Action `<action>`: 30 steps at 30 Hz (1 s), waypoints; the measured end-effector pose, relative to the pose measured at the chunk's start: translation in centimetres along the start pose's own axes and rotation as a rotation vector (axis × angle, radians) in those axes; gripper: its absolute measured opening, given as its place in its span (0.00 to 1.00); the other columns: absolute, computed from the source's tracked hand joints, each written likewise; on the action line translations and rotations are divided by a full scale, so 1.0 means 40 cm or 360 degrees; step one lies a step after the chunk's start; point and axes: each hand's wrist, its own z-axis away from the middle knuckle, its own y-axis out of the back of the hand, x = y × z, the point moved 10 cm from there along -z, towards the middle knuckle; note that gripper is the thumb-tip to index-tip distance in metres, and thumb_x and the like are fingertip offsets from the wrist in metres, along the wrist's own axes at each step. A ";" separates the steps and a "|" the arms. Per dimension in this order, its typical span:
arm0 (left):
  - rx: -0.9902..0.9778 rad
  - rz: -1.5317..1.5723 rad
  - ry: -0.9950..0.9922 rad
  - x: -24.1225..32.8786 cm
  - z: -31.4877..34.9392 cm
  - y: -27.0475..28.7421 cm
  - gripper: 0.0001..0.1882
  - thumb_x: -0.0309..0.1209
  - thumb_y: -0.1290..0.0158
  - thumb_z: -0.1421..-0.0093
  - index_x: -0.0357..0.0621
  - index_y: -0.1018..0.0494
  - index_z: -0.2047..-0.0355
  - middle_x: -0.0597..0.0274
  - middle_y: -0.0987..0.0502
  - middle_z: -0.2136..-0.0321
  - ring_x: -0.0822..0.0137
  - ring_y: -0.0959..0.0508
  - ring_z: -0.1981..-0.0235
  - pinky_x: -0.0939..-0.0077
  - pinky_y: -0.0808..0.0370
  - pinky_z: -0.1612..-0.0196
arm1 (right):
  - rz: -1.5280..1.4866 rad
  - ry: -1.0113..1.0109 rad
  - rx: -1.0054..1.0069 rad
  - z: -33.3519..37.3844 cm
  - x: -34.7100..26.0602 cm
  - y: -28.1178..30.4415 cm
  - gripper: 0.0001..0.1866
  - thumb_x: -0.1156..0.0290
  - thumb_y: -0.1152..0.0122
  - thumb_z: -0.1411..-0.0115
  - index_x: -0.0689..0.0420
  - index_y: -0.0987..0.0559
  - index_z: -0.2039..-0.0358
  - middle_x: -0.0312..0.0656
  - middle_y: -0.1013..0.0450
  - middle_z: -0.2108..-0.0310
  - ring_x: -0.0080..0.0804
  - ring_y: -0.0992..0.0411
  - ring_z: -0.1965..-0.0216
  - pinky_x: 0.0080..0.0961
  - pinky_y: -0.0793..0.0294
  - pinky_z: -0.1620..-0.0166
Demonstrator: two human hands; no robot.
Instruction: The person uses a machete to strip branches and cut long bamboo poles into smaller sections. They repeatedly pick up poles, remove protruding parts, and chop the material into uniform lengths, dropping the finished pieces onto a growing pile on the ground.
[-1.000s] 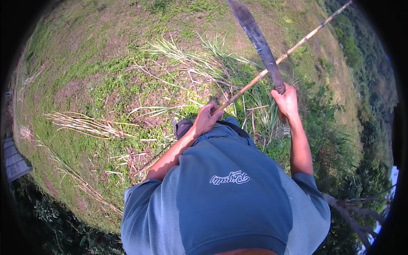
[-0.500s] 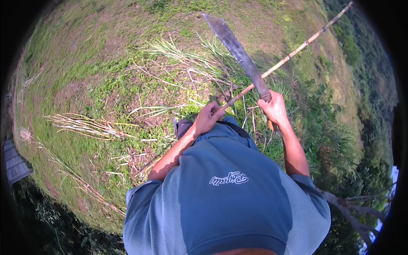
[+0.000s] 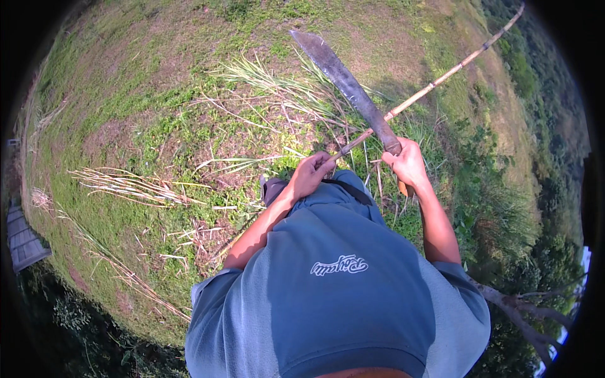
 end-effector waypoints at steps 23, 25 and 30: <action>-0.0355 0.0139 0.0196 -0.014 -0.025 -0.028 0.22 0.43 0.58 0.32 0.38 0.24 0.71 0.72 0.37 0.89 0.80 0.40 0.87 0.81 0.43 0.82 | -0.0133 0.0049 0.0477 -0.027 0.013 0.157 0.07 0.71 0.41 0.54 0.60 0.28 0.78 0.31 0.36 0.86 0.19 0.40 0.83 0.24 0.37 0.77; -0.0341 0.0060 0.0162 -0.008 -0.031 -0.027 0.20 0.42 0.57 0.33 0.39 0.24 0.70 0.72 0.36 0.89 0.79 0.39 0.86 0.81 0.43 0.81 | 0.0037 0.0036 0.0258 0.000 0.014 0.071 0.10 0.69 0.41 0.55 0.62 0.27 0.75 0.35 0.37 0.87 0.22 0.39 0.83 0.27 0.36 0.76; -0.0123 -0.0365 -0.0197 0.036 -0.023 -0.006 0.18 0.40 0.56 0.33 0.41 0.24 0.68 0.69 0.36 0.88 0.77 0.39 0.84 0.78 0.42 0.79 | 0.0100 0.0078 0.0242 0.004 -0.001 0.077 0.08 0.70 0.40 0.54 0.61 0.27 0.76 0.35 0.36 0.87 0.22 0.39 0.83 0.28 0.36 0.76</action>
